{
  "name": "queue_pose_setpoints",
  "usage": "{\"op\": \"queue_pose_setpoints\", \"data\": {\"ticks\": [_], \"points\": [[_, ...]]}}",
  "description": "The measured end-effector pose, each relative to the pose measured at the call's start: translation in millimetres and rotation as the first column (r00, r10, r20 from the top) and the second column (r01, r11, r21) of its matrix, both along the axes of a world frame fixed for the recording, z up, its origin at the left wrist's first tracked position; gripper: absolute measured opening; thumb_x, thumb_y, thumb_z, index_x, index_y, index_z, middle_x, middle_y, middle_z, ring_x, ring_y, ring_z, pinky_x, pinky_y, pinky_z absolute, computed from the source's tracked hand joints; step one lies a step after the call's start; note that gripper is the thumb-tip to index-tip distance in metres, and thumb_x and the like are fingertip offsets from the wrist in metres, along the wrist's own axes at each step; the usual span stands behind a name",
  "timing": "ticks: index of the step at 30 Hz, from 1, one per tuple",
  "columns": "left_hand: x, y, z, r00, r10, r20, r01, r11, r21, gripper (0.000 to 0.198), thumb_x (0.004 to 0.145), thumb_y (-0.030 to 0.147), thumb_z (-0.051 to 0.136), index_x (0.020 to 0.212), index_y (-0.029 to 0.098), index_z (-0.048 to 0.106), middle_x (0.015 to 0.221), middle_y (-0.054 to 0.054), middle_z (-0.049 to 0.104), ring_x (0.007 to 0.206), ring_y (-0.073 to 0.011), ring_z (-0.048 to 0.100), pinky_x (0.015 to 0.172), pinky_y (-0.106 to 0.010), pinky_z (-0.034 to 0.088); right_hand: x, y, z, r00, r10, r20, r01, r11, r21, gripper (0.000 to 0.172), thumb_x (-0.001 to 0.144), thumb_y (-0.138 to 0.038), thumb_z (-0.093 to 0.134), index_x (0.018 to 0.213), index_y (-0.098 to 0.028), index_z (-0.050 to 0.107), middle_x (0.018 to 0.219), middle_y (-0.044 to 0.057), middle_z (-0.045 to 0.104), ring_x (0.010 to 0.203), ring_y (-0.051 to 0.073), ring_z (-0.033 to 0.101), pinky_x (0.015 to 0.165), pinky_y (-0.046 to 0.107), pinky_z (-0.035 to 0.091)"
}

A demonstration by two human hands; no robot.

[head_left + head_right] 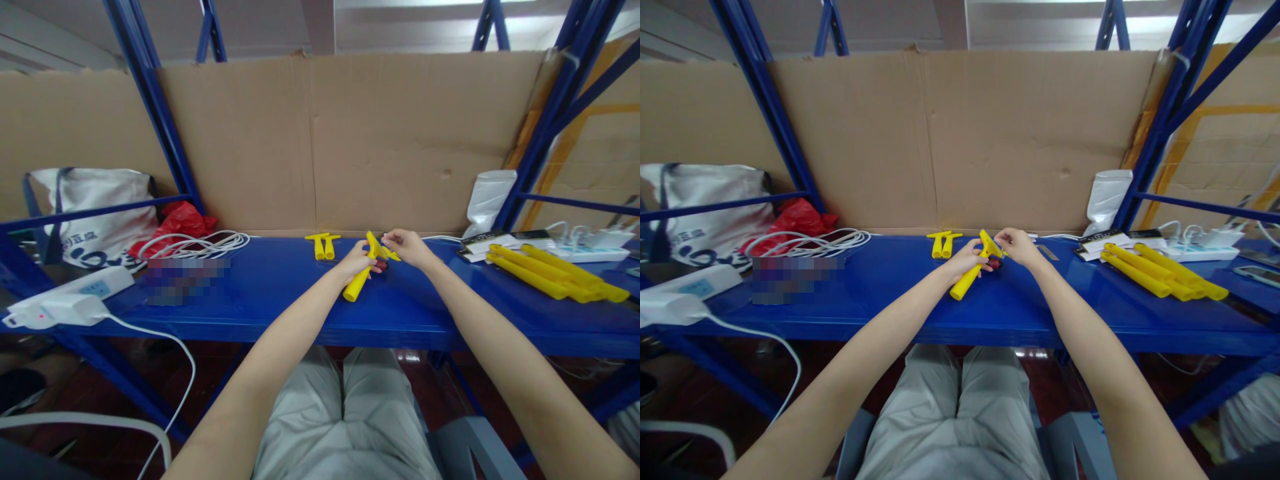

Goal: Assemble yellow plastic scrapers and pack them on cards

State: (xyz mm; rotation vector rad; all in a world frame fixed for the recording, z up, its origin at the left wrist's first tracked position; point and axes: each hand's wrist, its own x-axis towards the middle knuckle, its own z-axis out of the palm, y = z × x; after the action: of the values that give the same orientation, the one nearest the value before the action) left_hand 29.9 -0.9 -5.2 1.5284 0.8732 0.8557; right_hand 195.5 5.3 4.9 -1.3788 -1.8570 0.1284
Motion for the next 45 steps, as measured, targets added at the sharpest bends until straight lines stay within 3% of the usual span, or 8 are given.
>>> {"op": "queue_pose_setpoints", "data": {"ticks": [10, 21, 25, 31, 34, 38, 42, 45], "points": [[-1, -4, 4.3, 0.994, -0.107, 0.026, 0.108, 0.994, -0.027, 0.058, 0.079, -0.002, 0.048, 0.13, 0.019, 0.031, 0.092, -0.006, 0.064, 0.054, -0.0099, 0.062, 0.043, -0.017, 0.041, -9, -10, 4.5, 1.0, -0.01, 0.018, 0.01, 1.0, 0.014, 0.014, 0.081, -0.024, 0.051, 0.084, -0.015, 0.062, 0.086, 0.009, 0.069, 0.076, 0.016, 0.062, 0.071, 0.027, 0.047], [-2, 2, 2.0, 0.981, -0.175, 0.083, 0.179, 0.983, -0.04, 0.057, 0.077, -0.001, 0.053, 0.127, 0.02, 0.034, 0.088, -0.005, 0.065, 0.054, -0.0115, 0.064, 0.043, -0.017, 0.042, -10, -5, 1.3, 0.998, -0.005, -0.07, 0.007, 0.999, 0.035, 0.009, 0.077, -0.024, 0.052, 0.081, -0.017, 0.056, 0.081, 0.006, 0.065, 0.071, 0.015, 0.059, 0.065, 0.026, 0.047], [-3, 2, 2.0, 0.976, -0.19, 0.102, 0.194, 0.98, -0.034, 0.058, 0.077, -0.001, 0.053, 0.128, 0.02, 0.035, 0.087, -0.004, 0.065, 0.054, -0.0113, 0.063, 0.044, -0.017, 0.042, -3, 3, -3.4, 0.993, -0.001, -0.122, 0.009, 0.998, 0.063, 0.015, 0.076, -0.029, 0.055, 0.086, -0.017, 0.055, 0.084, 0.007, 0.063, 0.072, 0.015, 0.057, 0.065, 0.027, 0.047], [-3, 1, 2.6, 0.966, -0.198, 0.168, 0.207, 0.977, -0.042, 0.058, 0.076, -0.001, 0.054, 0.126, 0.022, 0.037, 0.091, -0.004, 0.065, 0.054, -0.0101, 0.063, 0.045, -0.017, 0.043, 6, 18, -11.3, 0.996, -0.059, -0.061, 0.068, 0.986, 0.153, 0.031, 0.077, -0.037, 0.056, 0.101, -0.018, 0.057, 0.103, 0.01, 0.062, 0.095, 0.021, 0.056, 0.082, 0.036, 0.046], [-2, -1, 4.1, 0.968, -0.138, 0.212, 0.156, 0.985, -0.071, 0.056, 0.077, -0.002, 0.052, 0.126, 0.021, 0.037, 0.093, -0.005, 0.065, 0.053, -0.01, 0.063, 0.044, -0.017, 0.042, 4, 15, -12.3, 0.989, -0.149, 0.018, 0.145, 0.98, 0.139, 0.038, 0.08, -0.043, 0.053, 0.107, -0.017, 0.057, 0.11, 0.013, 0.06, 0.104, 0.026, 0.054, 0.088, 0.041, 0.043], [-3, 3, 6.4, 0.966, 0.051, 0.253, -0.01, 0.987, -0.159, 0.058, 0.077, -0.001, 0.052, 0.128, 0.023, 0.036, 0.097, -0.006, 0.065, 0.051, -0.0087, 0.062, 0.044, -0.017, 0.043, 1, 6, -10.3, 0.964, -0.229, 0.137, 0.206, 0.965, 0.164, 0.04, 0.082, -0.043, 0.052, 0.11, -0.016, 0.059, 0.114, 0.016, 0.06, 0.111, 0.03, 0.051, 0.091, 0.045, 0.041], [-7, 13, 6.9, 0.913, 0.288, 0.287, -0.206, 0.936, -0.284, 0.057, 0.077, 0.004, 0.058, 0.126, 0.023, 0.036, 0.099, -0.006, 0.064, 0.051, -0.0085, 0.062, 0.045, -0.018, 0.045, -1, 0, -6.6, 0.959, -0.099, 0.265, 0.086, 0.995, 0.058, 0.028, 0.083, -0.038, 0.052, 0.095, -0.016, 0.065, 0.105, 0.013, 0.065, 0.102, 0.025, 0.057, 0.091, 0.038, 0.042], [-10, 19, 6.3, 0.888, 0.343, 0.305, -0.243, 0.915, -0.322, 0.047, 0.077, 0.003, 0.058, 0.117, 0.021, 0.042, 0.095, -0.005, 0.064, 0.049, -0.0075, 0.061, 0.047, -0.019, 0.047, -4, -4, -5.4, 0.932, 0.049, 0.358, -0.015, 0.995, -0.098, 0.024, 0.079, -0.038, 0.059, 0.089, -0.017, 0.068, 0.098, 0.009, 0.068, 0.096, 0.022, 0.06, 0.088, 0.033, 0.044]]}}
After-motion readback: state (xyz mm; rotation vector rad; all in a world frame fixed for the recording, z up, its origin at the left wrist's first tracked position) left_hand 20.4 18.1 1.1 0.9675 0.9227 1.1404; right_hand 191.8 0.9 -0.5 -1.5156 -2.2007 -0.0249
